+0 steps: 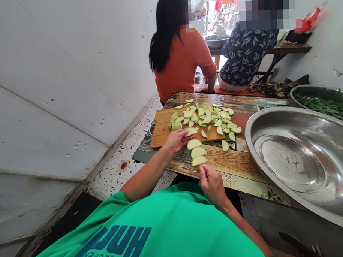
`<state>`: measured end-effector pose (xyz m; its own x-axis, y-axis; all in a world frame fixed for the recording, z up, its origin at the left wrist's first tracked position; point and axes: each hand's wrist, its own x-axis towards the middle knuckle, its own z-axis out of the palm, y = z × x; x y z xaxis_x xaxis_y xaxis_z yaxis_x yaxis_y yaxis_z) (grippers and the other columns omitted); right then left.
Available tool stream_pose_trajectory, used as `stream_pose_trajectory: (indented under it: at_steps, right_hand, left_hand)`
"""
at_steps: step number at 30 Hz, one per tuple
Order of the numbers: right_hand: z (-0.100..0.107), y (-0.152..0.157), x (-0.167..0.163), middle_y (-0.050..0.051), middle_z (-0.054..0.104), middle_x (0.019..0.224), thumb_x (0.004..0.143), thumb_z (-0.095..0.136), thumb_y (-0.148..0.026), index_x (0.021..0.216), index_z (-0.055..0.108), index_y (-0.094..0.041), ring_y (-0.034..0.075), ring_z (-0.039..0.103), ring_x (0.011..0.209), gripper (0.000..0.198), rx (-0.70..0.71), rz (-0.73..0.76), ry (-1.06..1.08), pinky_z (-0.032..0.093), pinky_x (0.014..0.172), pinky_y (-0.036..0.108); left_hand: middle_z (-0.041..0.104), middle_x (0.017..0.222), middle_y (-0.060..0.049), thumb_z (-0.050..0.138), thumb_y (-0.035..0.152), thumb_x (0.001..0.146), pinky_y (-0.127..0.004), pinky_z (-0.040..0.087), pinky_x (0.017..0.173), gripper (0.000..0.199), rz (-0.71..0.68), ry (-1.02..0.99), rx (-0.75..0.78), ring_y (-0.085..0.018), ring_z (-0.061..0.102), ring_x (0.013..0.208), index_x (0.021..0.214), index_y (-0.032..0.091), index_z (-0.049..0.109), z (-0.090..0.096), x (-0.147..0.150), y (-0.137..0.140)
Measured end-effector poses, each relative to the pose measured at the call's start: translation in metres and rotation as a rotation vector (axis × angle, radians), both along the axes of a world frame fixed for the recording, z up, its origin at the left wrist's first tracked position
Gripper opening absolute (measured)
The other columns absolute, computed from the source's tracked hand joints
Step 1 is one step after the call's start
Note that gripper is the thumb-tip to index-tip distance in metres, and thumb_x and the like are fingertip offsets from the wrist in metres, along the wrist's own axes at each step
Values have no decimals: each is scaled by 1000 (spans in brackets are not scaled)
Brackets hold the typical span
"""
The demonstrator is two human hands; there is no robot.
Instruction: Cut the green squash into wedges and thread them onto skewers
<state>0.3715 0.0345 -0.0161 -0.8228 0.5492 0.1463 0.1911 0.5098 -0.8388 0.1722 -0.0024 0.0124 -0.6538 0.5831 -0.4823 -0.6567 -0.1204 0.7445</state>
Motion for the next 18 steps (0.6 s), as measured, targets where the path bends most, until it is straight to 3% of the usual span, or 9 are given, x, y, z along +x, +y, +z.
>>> stream_pose_trajectory:
  at_steps: [5, 12, 18]
  right_hand:
    - [-1, -1, 1, -1, 54, 50, 90, 42, -37, 79, 67, -17, 14, 50, 45, 33, 5, 17, 14, 37, 48, 24]
    - [-3, -2, 3, 0, 56, 51, 90, 42, -36, 80, 66, -18, 14, 53, 47, 32, 1, 34, 3, 40, 50, 24]
    - [-1, -2, 1, -1, 53, 48, 89, 42, -36, 78, 66, -17, 13, 50, 44, 33, 23, 14, 5, 38, 47, 23]
  left_hand:
    - [72, 79, -6, 62, 20, 86, -31, 58, 70, 9, 19, 0, 11, -18, 71, 66, 90, 13, 64, -3, -1, 3]
    - [70, 71, -4, 62, 15, 84, -34, 58, 74, 3, 53, 28, -11, -18, 70, 65, 84, 13, 65, 1, 1, 6]
    - [70, 65, -4, 59, 12, 85, -27, 57, 62, 9, 67, 41, -27, -15, 68, 56, 77, 12, 63, 2, 3, 9]
